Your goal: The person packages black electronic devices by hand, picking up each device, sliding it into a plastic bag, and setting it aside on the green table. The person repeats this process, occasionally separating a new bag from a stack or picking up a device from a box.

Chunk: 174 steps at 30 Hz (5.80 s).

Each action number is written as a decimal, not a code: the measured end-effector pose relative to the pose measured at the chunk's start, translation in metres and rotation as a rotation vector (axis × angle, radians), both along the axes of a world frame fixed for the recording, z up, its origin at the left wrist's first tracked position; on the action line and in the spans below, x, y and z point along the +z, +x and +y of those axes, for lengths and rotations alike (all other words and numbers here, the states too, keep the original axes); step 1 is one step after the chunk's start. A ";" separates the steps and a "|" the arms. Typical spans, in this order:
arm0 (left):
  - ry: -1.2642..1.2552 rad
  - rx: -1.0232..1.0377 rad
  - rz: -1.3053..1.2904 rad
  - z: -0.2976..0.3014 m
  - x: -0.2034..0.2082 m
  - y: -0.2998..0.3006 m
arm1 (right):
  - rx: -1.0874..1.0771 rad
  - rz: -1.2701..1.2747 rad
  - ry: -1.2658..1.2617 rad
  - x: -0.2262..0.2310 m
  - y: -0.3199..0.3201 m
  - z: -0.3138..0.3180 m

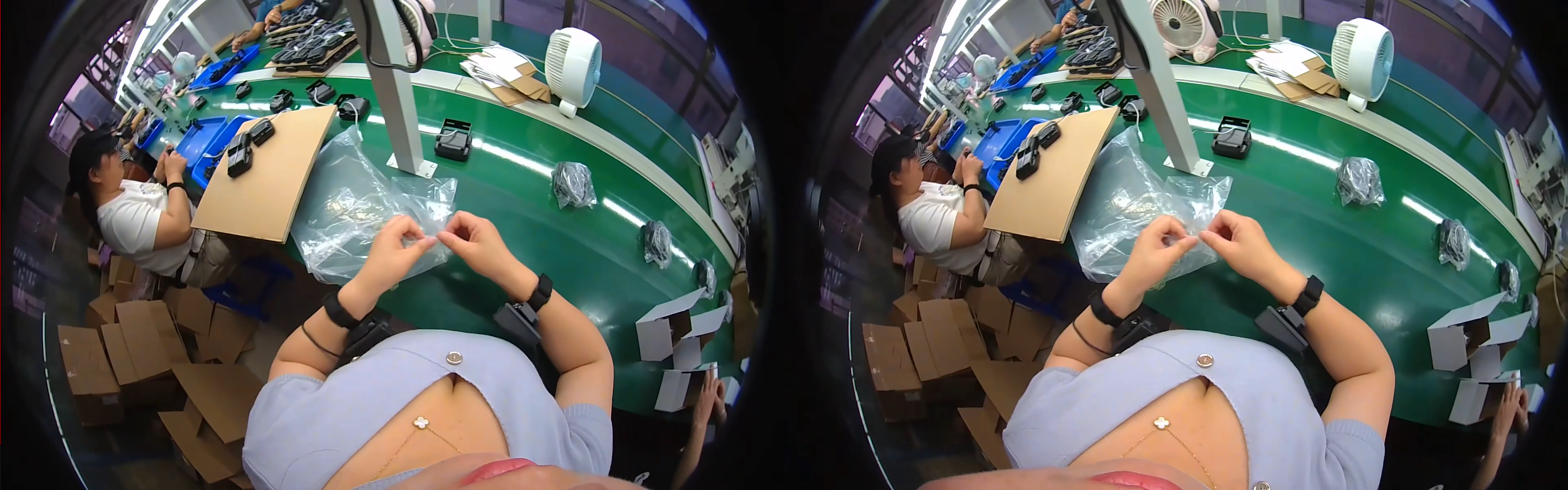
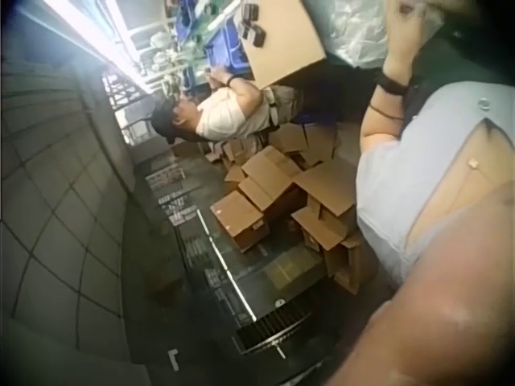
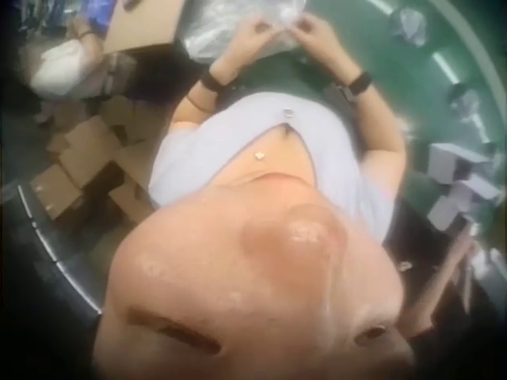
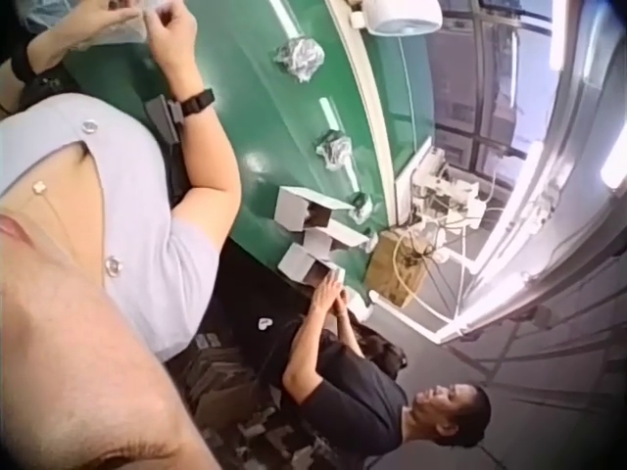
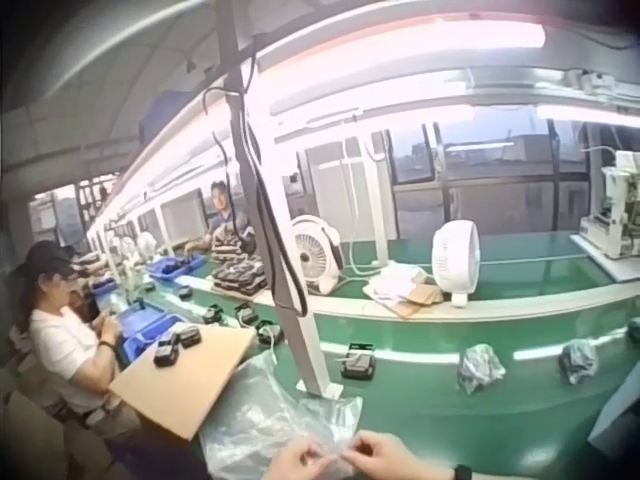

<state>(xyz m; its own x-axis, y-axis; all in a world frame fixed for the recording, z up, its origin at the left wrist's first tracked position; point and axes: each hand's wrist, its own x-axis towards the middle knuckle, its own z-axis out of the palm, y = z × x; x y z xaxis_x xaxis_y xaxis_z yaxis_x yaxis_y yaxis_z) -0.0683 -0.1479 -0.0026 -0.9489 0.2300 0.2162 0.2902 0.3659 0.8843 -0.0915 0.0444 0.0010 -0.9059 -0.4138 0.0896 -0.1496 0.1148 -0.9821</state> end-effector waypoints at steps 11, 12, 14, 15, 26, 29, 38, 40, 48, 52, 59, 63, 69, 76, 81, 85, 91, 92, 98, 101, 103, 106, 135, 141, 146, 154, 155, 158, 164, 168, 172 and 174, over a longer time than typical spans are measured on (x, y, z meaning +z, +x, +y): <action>1.031 0.205 -0.374 -0.047 0.013 0.010 | 0.145 0.316 0.317 -0.005 -0.025 0.013; 1.037 0.210 -0.359 -0.049 0.011 0.011 | 0.159 0.262 0.291 0.002 -0.039 0.014; 0.871 0.378 -0.163 -0.046 0.007 0.014 | -0.025 0.262 0.347 0.005 -0.081 0.017; 0.783 0.445 -0.085 -0.044 0.002 0.010 | -0.244 0.303 0.432 -0.007 -0.114 0.019; 0.648 0.379 0.016 -0.065 0.011 0.033 | -0.613 0.249 1.012 -0.030 -0.207 -0.037; 0.611 0.418 -0.007 -0.081 0.017 0.040 | -0.523 0.154 0.868 -0.021 -0.206 0.004; 0.539 0.301 -0.007 -0.081 0.010 0.026 | -0.408 0.364 0.897 -0.019 -0.041 0.082; 0.395 0.243 0.083 -0.062 0.020 0.020 | -0.427 0.647 0.952 -0.022 -0.021 0.084; -0.060 0.159 0.345 -0.018 0.033 0.023 | -0.378 0.641 0.648 0.014 0.039 0.091; -0.011 0.131 0.338 -0.026 0.018 0.028 | -0.307 0.403 0.493 0.033 0.069 0.101; 0.041 0.077 0.284 -0.025 0.022 0.035 | -0.557 0.405 0.489 -0.035 0.049 0.166; 0.094 0.132 0.276 -0.024 0.026 0.032 | -0.634 0.259 0.330 -0.055 0.006 0.181; -0.007 0.175 0.169 -0.036 0.021 0.037 | -0.709 0.428 0.290 -0.021 -0.035 0.118; 0.074 0.300 0.141 -0.004 0.027 0.037 | -0.606 0.646 0.850 -0.021 0.005 0.105; 0.147 0.369 0.357 0.009 0.038 0.006 | -0.421 0.624 0.822 -0.028 0.030 0.112; 0.142 0.450 0.730 0.013 0.055 -0.021 | -0.315 0.585 1.057 -0.009 0.056 0.099; -0.124 0.322 0.722 0.035 0.041 -0.022 | -0.394 0.380 1.215 0.015 0.063 0.082; -0.181 0.316 0.667 0.038 0.033 -0.022 | -0.421 0.314 1.267 0.015 0.065 0.078; -0.377 0.069 0.454 0.067 -0.008 0.007 | -0.371 0.045 1.384 0.021 0.080 0.068; -0.393 -0.095 0.326 0.067 -0.031 0.015 | -0.453 0.171 1.264 0.007 0.098 0.069; -0.400 -0.106 0.321 0.068 -0.035 0.013 | -0.432 0.193 1.246 0.009 0.112 0.073; -0.419 -0.100 0.295 0.067 -0.039 0.015 | -0.356 0.247 1.204 0.011 0.127 0.077; -0.388 -0.288 0.755 0.111 -0.002 0.024 | 0.104 -0.586 -0.907 -0.055 0.039 0.132; -0.430 -0.210 0.815 0.110 0.004 0.030 | -0.213 -0.411 -0.792 -0.032 0.065 0.097; -0.699 0.626 0.275 0.205 -0.030 0.007 | -0.207 0.044 -0.298 -0.042 0.058 0.056; -0.519 -0.190 0.549 0.146 -0.030 0.046 | -0.382 0.739 0.456 -0.066 0.011 0.061; -0.445 -0.380 0.597 0.145 -0.029 0.045 | -0.391 0.813 0.570 -0.067 0.011 0.061; -0.435 -0.544 0.553 0.155 -0.040 0.042 | -0.402 1.024 0.935 -0.065 0.013 0.061; 0.113 -0.512 0.624 0.141 -0.039 0.034 | -0.258 0.953 0.889 -0.027 0.039 0.070; 0.069 -0.618 0.514 0.154 -0.050 0.024 | -0.115 0.796 0.762 -0.006 0.053 0.076; -0.057 -0.379 0.655 0.125 -0.035 0.023 | 0.019 0.618 0.626 0.006 0.051 0.068; -0.134 -0.268 0.716 0.109 -0.030 0.024 | 0.084 0.522 0.561 0.011 0.048 0.062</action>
<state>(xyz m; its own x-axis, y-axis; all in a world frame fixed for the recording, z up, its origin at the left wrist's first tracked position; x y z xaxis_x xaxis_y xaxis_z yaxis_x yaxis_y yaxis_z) -0.0441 -0.0384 -0.0331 -0.4963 0.4997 0.7100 0.8681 0.2931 0.4005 -0.0434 0.1066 0.0117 -0.7673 -0.5893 0.2531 -0.6078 0.5423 -0.5801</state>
